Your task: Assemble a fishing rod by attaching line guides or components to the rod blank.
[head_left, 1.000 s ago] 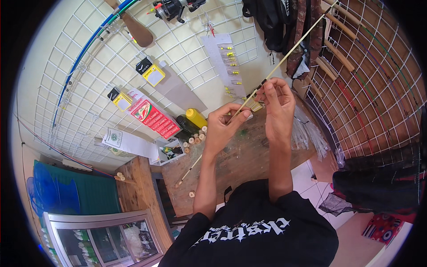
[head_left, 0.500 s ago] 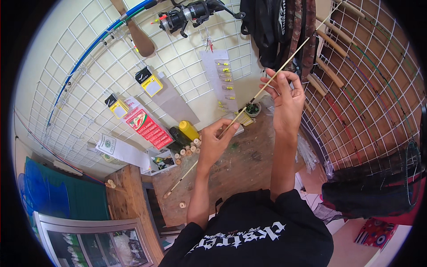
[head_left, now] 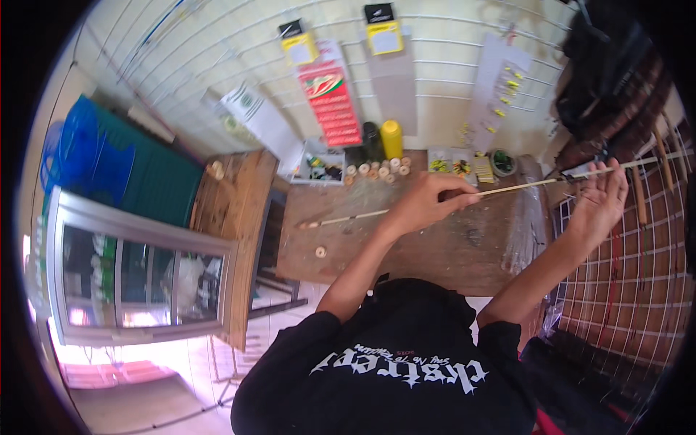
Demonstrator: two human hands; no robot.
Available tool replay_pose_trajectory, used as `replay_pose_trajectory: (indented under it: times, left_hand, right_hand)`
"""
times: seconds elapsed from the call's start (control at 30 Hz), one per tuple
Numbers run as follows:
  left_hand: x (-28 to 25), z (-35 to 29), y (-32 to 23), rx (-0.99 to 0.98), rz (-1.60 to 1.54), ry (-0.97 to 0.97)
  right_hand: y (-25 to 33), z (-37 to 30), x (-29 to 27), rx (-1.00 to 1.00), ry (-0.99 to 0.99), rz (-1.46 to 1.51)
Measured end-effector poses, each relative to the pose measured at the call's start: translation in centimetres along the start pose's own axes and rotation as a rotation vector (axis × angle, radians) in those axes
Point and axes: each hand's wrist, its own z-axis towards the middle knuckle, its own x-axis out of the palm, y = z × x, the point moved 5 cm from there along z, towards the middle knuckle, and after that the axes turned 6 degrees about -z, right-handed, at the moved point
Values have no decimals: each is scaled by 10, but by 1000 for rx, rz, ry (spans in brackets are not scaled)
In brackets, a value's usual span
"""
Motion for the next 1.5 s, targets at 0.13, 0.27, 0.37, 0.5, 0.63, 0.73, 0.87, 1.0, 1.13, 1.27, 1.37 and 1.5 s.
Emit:
replay_pose_trajectory:
  times: [0.13,0.27,0.37,0.5,0.63,0.73,0.87,1.0,1.13,1.27,1.37,1.5]
  left_hand:
    - [-1,-1,-9,73,59,-47]
    - [2,1,-15,101,88,-45]
    - [4,2,-16,134,106,-57]
    - [6,4,-17,140,158,-38]
    - [8,5,-16,143,163,-35]
    - [6,6,-21,112,171,-14]
    - [-2,6,-25,84,250,-1]
    - [-5,9,-20,90,279,-14]
    - [-15,9,-23,87,314,-11]
    - [-24,9,-19,-11,321,29]
    - [-29,5,-13,-47,361,21]
    - [-42,0,-11,-13,345,-18]
  right_hand:
    - [-12,5,-12,13,28,52]
    - [-9,6,-13,44,-12,84]
    - [-13,7,-19,37,0,83]
    - [-19,10,-31,62,-13,98]
    - [-24,8,-34,67,-30,91]
    - [-25,5,-36,66,-49,79]
    - [-28,-3,-33,63,-48,52]
    - [-35,-7,-34,69,-49,59]
    - [-42,-14,-32,86,-59,45]
    - [-51,-24,-30,118,-54,61]
    - [-57,-29,-26,138,-58,56]
    - [-67,-35,-19,159,-32,67]
